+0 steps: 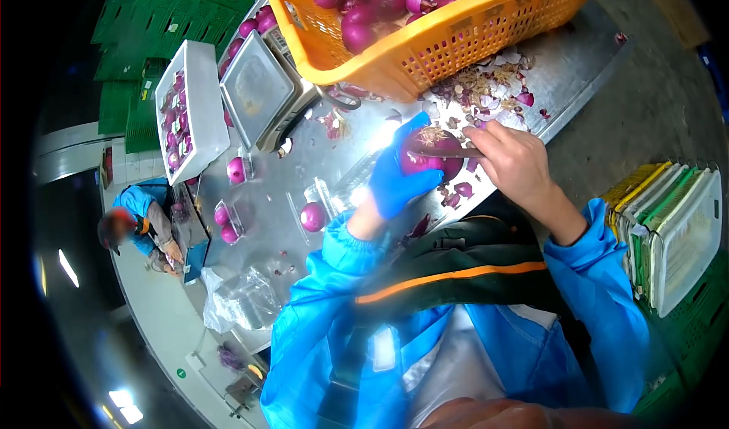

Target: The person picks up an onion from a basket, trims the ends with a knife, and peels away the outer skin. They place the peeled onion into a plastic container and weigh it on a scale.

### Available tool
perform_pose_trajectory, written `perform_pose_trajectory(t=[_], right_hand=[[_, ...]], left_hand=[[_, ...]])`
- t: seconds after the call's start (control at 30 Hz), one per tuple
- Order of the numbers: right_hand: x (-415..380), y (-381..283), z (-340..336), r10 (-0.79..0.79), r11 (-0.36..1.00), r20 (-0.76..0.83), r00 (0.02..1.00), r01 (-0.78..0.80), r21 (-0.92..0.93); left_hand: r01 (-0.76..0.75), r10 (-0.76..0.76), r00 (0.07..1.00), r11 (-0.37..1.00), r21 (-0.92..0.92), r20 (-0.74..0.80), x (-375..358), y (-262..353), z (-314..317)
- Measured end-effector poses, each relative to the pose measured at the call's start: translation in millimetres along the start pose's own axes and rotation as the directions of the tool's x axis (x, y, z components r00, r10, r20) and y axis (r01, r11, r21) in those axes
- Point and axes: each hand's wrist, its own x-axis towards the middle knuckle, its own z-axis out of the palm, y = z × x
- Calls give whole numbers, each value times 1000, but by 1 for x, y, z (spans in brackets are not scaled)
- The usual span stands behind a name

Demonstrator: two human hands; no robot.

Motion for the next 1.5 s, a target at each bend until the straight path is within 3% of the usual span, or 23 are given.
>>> perform_pose_trajectory(t=[0.23,0.27,0.33,0.37,0.47,0.53,0.6,0.7,0.8,0.9,1.0,1.1,1.2,1.33,1.5], right_hand=[[4,16,13,-88,995,30,996,89,-41],[-1,26,17,-21,997,39,999,24,-76],[-18,52,28,110,984,47,993,-102,-146],[-27,59,32,190,979,13,982,-189,-79],[-17,36,26,246,963,-77,966,-235,133],[-8,24,24,296,925,7,955,-288,247],[4,5,7,489,639,342,803,-596,486],[4,5,18,450,526,262,854,-491,694],[12,1,14,397,532,294,870,-478,699],[13,4,16,443,479,420,792,-605,636],[9,-1,19,277,898,76,958,-286,333],[3,-9,10,192,971,92,977,-203,126],[2,-18,12,176,983,29,984,-177,44],[3,-29,16,207,977,8,978,-206,-57],[-4,-22,28,191,967,-66,979,-199,-159]], left_hand=[[171,-152,979,976,-138,135,-4,20,2],[190,-169,974,971,-144,148,-5,21,0],[71,-53,983,993,-99,175,-11,22,-6],[2,13,983,997,-78,186,-10,22,-8],[-67,61,997,991,120,48,2,16,-10],[-62,60,998,993,103,26,7,14,-7],[-19,19,1000,996,86,-6,7,16,-3],[204,-162,978,872,-445,131,9,0,-8],[235,-165,971,766,-598,171,5,-1,-2],[166,-112,985,808,-565,129,2,-3,-3],[-14,10,999,994,-105,-39,1,0,-4],[-256,342,918,897,360,-200,2,-16,0],[-174,448,860,710,683,-246,-4,-4,10],[-214,507,799,741,636,-322,2,-17,18],[-240,510,787,772,588,-348,1,-15,24]])
